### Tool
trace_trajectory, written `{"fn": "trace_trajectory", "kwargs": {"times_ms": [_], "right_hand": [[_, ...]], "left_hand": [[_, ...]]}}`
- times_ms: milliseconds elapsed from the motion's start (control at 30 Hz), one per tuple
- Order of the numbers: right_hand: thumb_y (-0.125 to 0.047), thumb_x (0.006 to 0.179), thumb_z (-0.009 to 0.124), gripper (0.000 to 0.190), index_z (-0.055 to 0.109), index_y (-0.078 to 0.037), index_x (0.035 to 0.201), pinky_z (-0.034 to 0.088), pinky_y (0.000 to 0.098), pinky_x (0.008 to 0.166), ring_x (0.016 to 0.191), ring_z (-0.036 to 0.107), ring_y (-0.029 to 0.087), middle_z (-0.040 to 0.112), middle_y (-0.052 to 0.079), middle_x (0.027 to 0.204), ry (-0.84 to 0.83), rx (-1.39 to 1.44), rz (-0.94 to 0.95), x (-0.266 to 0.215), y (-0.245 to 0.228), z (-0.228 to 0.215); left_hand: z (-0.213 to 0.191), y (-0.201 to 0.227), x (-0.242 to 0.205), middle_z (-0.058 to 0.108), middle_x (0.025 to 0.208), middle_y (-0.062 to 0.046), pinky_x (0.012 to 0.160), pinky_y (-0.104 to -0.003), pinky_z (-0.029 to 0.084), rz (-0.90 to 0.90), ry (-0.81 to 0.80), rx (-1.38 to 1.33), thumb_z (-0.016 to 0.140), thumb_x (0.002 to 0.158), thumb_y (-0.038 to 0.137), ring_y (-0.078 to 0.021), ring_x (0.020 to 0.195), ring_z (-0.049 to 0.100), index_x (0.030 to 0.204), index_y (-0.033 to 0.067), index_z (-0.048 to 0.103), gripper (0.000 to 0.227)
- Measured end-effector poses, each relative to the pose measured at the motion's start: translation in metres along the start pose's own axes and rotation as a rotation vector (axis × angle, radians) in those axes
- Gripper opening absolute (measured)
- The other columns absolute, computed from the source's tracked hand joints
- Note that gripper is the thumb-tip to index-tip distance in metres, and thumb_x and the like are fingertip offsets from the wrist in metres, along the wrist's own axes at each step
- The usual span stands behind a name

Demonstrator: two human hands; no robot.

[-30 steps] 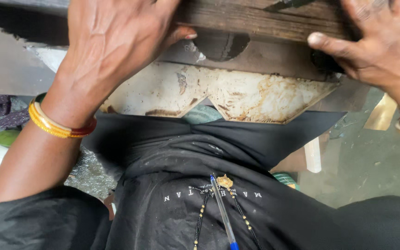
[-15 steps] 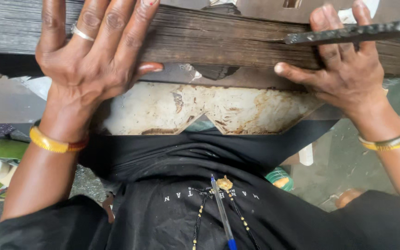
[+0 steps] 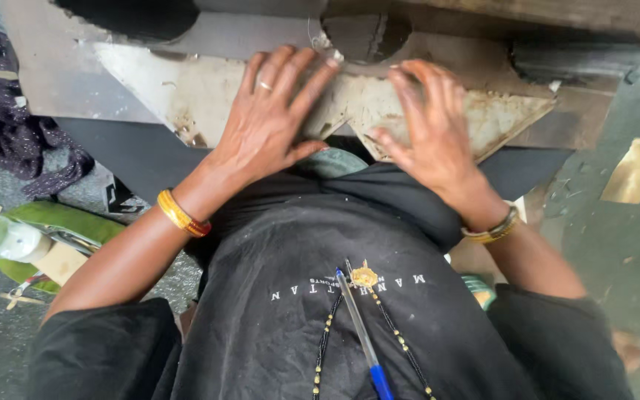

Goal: The person sits on the floor and repeatedly rubs a dark abrasive pad against the surface of a light-colored wooden object. They adjust their grip and position frequently to cover different areas of the wood, including edges and flat surfaces.

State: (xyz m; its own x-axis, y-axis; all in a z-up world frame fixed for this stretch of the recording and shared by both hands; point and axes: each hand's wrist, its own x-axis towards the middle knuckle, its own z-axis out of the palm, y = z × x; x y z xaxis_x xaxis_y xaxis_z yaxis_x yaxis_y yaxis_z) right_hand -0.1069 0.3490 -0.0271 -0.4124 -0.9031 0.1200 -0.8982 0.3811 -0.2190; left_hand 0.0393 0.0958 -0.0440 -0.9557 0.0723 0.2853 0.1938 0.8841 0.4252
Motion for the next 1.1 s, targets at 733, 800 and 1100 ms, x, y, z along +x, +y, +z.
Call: {"fn": "trace_trajectory", "kwargs": {"times_ms": [733,800,1100], "right_hand": [[-0.050,0.080,0.092,0.080,0.056,-0.001,0.132,0.037,0.0535,0.110,0.129,0.043,0.037,0.049,0.019,0.135,0.118,-0.043,0.104,0.000,-0.047,-0.027],[-0.067,0.088,0.080,0.081,0.058,-0.001,0.130,0.036,0.0535,0.104,0.123,0.045,0.035,0.052,0.016,0.133,0.190,-0.263,0.073,-0.005,-0.054,-0.038],[-0.036,0.104,0.076,0.025,0.068,-0.014,0.095,0.041,0.0288,0.065,0.067,0.056,0.018,0.059,0.000,0.077,0.063,-0.346,-0.016,-0.042,-0.011,-0.029]], "left_hand": [[0.012,0.017,-0.020,0.044,0.139,-0.022,0.119,-0.061,0.015,-0.108,0.124,0.087,0.089,0.067,0.048,-0.0415,0.135,0.039,0.150,0.0052,0.043,0.104],[0.017,0.020,-0.027,0.046,0.135,-0.010,0.123,-0.056,0.014,0.030,0.340,0.394,0.084,0.080,0.035,-0.0299,0.131,0.041,0.152,0.0193,0.046,0.083],[0.050,-0.014,-0.038,0.049,0.128,0.003,0.119,-0.049,0.017,0.192,0.534,0.695,0.065,0.103,0.023,-0.0149,0.118,0.046,0.142,0.0299,0.051,0.041]]}}
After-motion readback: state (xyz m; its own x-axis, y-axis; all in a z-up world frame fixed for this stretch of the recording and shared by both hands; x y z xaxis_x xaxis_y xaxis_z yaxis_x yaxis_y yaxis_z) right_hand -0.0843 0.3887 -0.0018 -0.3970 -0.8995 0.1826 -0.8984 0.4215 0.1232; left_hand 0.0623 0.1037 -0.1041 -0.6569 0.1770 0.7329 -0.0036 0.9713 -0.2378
